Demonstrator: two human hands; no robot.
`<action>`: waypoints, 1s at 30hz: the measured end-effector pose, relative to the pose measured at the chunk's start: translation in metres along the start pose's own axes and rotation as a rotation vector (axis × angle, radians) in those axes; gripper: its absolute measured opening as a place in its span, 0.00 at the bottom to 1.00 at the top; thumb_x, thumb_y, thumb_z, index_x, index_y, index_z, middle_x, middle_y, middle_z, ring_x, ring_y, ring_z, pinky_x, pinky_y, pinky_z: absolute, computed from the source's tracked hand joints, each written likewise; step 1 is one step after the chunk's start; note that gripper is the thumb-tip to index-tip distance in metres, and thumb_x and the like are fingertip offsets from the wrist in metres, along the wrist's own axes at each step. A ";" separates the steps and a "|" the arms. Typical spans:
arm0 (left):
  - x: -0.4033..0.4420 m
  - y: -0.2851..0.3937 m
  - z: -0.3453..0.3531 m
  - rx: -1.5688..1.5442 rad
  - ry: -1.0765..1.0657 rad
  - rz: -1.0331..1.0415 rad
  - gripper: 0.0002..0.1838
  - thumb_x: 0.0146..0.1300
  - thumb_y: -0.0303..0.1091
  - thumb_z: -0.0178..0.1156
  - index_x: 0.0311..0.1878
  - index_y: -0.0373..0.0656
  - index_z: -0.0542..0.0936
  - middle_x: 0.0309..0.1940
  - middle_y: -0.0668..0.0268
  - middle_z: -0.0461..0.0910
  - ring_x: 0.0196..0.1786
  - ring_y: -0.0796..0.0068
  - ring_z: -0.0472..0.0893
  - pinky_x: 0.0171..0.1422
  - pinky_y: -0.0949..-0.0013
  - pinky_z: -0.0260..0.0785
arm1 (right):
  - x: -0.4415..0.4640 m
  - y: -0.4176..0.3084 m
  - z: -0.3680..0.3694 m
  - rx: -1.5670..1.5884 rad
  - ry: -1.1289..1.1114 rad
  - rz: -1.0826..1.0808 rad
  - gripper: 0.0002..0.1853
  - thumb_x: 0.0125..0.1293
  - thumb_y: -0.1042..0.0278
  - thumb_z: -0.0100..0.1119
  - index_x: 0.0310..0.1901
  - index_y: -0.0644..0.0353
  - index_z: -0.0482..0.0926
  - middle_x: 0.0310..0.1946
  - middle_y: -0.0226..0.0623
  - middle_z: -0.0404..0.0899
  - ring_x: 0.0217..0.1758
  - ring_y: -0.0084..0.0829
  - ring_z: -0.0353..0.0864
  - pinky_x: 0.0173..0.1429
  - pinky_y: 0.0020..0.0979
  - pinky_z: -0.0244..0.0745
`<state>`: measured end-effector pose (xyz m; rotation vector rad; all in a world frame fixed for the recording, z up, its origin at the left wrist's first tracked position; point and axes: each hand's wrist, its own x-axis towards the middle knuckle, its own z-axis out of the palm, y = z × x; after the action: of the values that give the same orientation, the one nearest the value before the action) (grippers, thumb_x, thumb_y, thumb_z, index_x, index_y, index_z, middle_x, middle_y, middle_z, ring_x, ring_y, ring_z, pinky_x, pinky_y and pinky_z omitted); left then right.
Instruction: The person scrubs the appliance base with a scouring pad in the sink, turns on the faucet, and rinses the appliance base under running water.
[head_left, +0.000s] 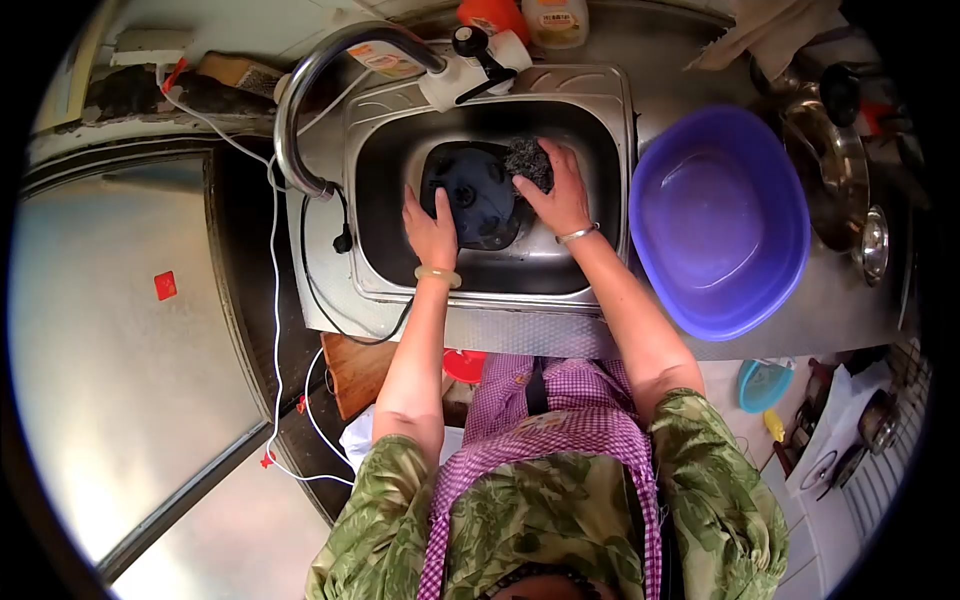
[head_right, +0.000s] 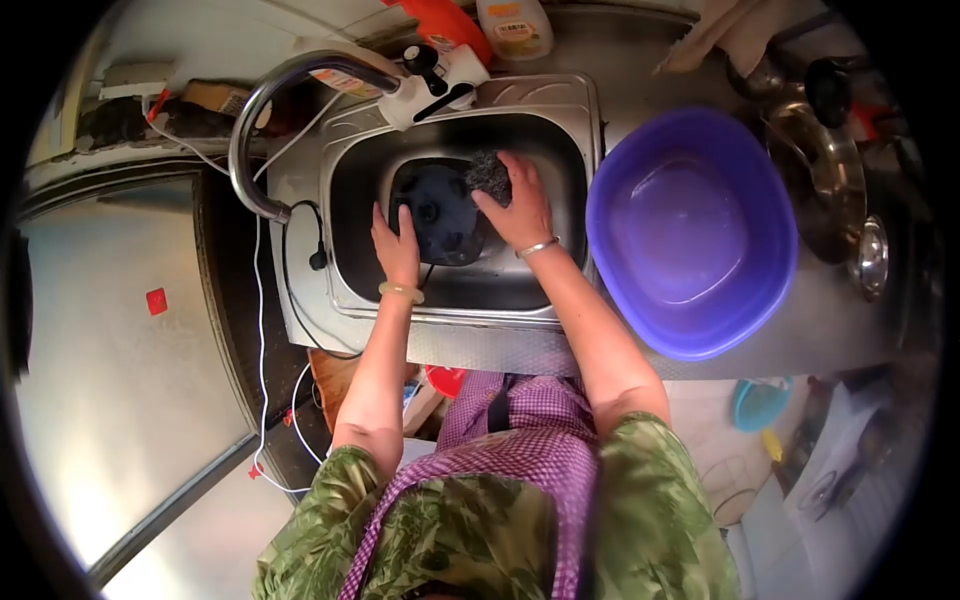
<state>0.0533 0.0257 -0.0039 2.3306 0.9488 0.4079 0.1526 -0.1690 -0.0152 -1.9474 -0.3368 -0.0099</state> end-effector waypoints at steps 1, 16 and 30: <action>0.003 0.001 0.007 -0.007 0.007 -0.017 0.36 0.74 0.53 0.54 0.72 0.31 0.67 0.66 0.38 0.71 0.68 0.39 0.72 0.73 0.51 0.63 | -0.001 -0.004 0.002 -0.008 0.039 -0.041 0.35 0.58 0.59 0.71 0.68 0.55 0.71 0.58 0.51 0.74 0.63 0.53 0.74 0.66 0.45 0.71; 0.004 -0.008 0.028 0.011 0.218 0.051 0.27 0.73 0.46 0.60 0.65 0.35 0.77 0.57 0.43 0.80 0.59 0.42 0.80 0.65 0.54 0.70 | 0.015 -0.015 0.039 -0.076 0.116 0.023 0.16 0.62 0.63 0.68 0.50 0.53 0.81 0.47 0.47 0.75 0.51 0.52 0.79 0.52 0.48 0.77; 0.004 -0.006 0.029 -0.056 0.193 0.034 0.26 0.70 0.45 0.63 0.65 0.38 0.78 0.58 0.46 0.81 0.59 0.44 0.80 0.64 0.54 0.71 | -0.074 -0.039 0.036 -0.146 0.086 0.125 0.16 0.69 0.62 0.61 0.55 0.59 0.78 0.51 0.51 0.74 0.52 0.58 0.78 0.53 0.50 0.77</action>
<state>0.0670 0.0208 -0.0304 2.2897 0.9748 0.6741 0.0665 -0.1395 -0.0065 -2.1027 -0.1610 -0.0378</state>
